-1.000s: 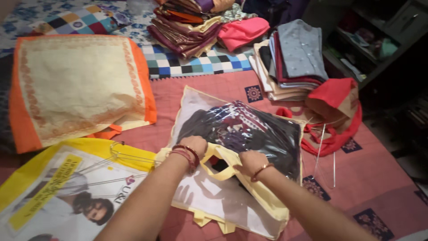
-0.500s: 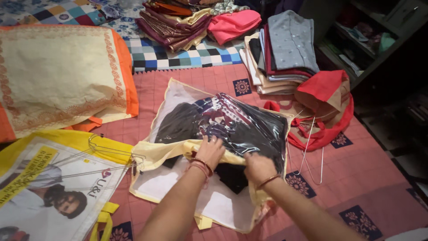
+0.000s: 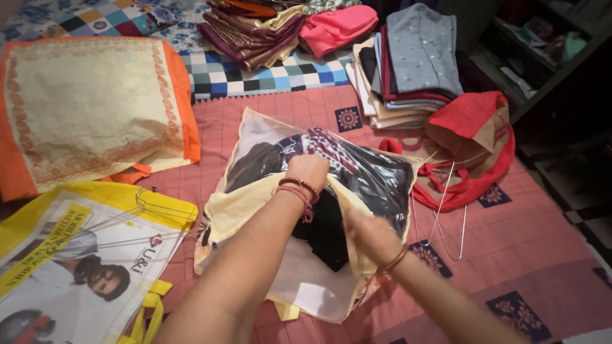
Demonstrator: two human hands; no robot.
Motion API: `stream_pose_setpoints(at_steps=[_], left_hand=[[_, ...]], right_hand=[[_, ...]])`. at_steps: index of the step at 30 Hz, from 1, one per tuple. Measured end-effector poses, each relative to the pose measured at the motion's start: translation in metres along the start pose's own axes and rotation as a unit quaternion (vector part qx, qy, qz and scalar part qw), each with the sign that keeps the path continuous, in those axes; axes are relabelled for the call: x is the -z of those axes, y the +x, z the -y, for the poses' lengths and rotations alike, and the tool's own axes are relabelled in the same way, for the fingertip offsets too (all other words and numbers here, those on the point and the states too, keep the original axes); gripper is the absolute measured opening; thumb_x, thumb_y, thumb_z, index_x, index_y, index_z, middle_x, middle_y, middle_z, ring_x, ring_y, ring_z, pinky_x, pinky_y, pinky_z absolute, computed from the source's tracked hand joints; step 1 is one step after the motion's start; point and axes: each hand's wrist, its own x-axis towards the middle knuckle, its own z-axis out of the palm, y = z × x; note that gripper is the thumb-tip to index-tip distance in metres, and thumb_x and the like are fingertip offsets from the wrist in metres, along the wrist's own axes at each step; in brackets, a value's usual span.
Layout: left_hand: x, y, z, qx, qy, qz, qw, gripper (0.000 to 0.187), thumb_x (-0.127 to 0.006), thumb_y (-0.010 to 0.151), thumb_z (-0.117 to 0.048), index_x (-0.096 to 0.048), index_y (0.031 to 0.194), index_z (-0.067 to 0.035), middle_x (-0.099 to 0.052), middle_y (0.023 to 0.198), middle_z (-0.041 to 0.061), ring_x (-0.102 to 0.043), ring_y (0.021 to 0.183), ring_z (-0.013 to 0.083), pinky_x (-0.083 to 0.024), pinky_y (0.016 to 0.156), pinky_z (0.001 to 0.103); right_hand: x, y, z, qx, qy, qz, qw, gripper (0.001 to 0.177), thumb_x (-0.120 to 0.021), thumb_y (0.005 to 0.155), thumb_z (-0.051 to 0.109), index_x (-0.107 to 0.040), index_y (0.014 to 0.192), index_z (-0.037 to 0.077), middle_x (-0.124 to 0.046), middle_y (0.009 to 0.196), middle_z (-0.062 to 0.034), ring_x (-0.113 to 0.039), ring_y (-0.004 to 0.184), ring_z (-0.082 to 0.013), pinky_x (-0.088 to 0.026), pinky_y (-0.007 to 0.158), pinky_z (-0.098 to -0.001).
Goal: The person removes jackets from plastic bags, places them on hangers, and hangs them in a wardrobe. The person handles a pink jacket, a black jacket, and a light purple jacket, placing each on a hanger and hanging it on the wardrobe rail.
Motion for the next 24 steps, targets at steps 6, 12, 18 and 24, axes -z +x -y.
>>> stream_pose_setpoints(at_steps=[6, 12, 18, 24], left_hand=[[0.018, 0.005, 0.001, 0.056, -0.007, 0.045, 0.997, 0.019, -0.065, 0.09, -0.017, -0.08, 0.097, -0.009, -0.077, 0.1, 0.016, -0.075, 0.098, 0.0304, -0.06, 0.082, 0.043], [0.018, 0.0, 0.013, 0.049, -0.017, 0.064, 0.997, 0.019, -0.065, 0.091, -0.015, -0.079, 0.102, -0.009, -0.075, 0.103, 0.019, -0.074, 0.1, 0.0345, -0.059, 0.083, 0.046], [0.017, -0.025, 0.028, -0.002, -0.043, 0.048, 0.998, 0.02, -0.065, 0.089, -0.021, -0.076, 0.1, -0.008, -0.074, 0.096, 0.021, -0.072, 0.095, 0.0368, -0.057, 0.082, 0.048], [0.001, -0.032, 0.041, -0.044, -0.033, -0.003, 0.998, 0.019, -0.054, 0.096, -0.016, -0.072, 0.1, -0.008, -0.074, 0.093, 0.019, -0.073, 0.091, 0.0358, -0.058, 0.078, 0.048]], right_hand=[[-0.036, -0.005, 0.044, 0.106, -0.178, 0.216, 0.954, 0.042, -0.064, 0.089, 0.019, -0.052, 0.126, 0.006, -0.058, 0.126, -0.0209, -0.058, 0.12, -0.0384, -0.047, 0.1, -0.046], [-0.053, 0.001, 0.032, -0.003, -0.325, 0.285, 0.902, 0.092, -0.066, 0.085, 0.015, -0.015, 0.162, 0.012, -0.012, 0.166, -0.0268, -0.03, 0.145, -0.046, -0.026, 0.119, -0.0545], [-0.093, 0.012, -0.003, -0.003, -0.363, 0.249, 0.898, 0.074, -0.053, 0.095, 0.008, -0.021, 0.16, 0.023, -0.017, 0.165, -0.0209, -0.032, 0.144, -0.0452, -0.026, 0.116, -0.0595], [-0.048, 0.031, -0.002, -0.083, -0.152, 0.198, 0.965, 0.07, -0.072, 0.08, 0.017, -0.052, 0.147, 0.02, -0.052, 0.148, -0.0134, -0.047, 0.14, -0.0333, -0.037, 0.118, -0.0408]])
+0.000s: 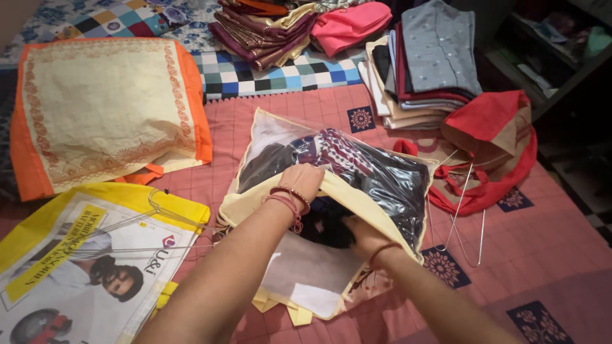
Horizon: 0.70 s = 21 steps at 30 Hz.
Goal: The person removes jackets from plastic bags, places them on hangers, and hangs them in a wardrobe. The person handles a pink jacket, a black jacket, and a light purple jacket, placing each on a hanger and hanging it on the wardrobe rail.
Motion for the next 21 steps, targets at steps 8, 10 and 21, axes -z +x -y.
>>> stream_pose_setpoints(at_steps=[8, 10, 21], left_hand=[[0.018, 0.008, 0.006, -0.04, -0.014, -0.049, 0.998, 0.018, -0.051, 0.094, -0.011, -0.066, 0.102, -0.007, -0.072, 0.097, 0.019, -0.072, 0.095, 0.037, -0.057, 0.077, 0.049], [0.028, 0.013, -0.001, -0.026, -0.009, -0.028, 0.999, 0.017, -0.05, 0.096, -0.011, -0.065, 0.105, -0.007, -0.073, 0.097, 0.018, -0.072, 0.095, 0.0366, -0.056, 0.079, 0.049], [0.007, -0.012, -0.032, -0.068, 0.034, 0.01, 0.997, 0.093, -0.07, 0.076, -0.01, -0.025, 0.158, -0.008, -0.055, 0.142, 0.016, -0.051, 0.133, 0.0326, -0.045, 0.104, 0.048]], right_hand=[[0.078, 0.004, -0.021, -0.055, 0.193, -0.092, 0.975, 0.066, -0.075, 0.071, 0.016, -0.064, 0.136, 0.015, -0.069, 0.128, -0.0209, -0.064, 0.124, -0.0342, -0.049, 0.107, -0.0395], [0.092, 0.0, -0.023, -0.039, 0.149, -0.143, 0.978, 0.067, -0.075, 0.07, 0.014, -0.062, 0.136, 0.012, -0.065, 0.13, -0.0225, -0.06, 0.124, -0.0373, -0.047, 0.106, -0.0422], [0.068, 0.031, -0.026, -0.205, 0.193, -0.247, 0.927, 0.048, -0.082, 0.078, 0.027, -0.067, 0.112, -0.003, -0.07, 0.107, -0.0256, -0.069, 0.097, -0.0424, -0.055, 0.088, -0.0485]])
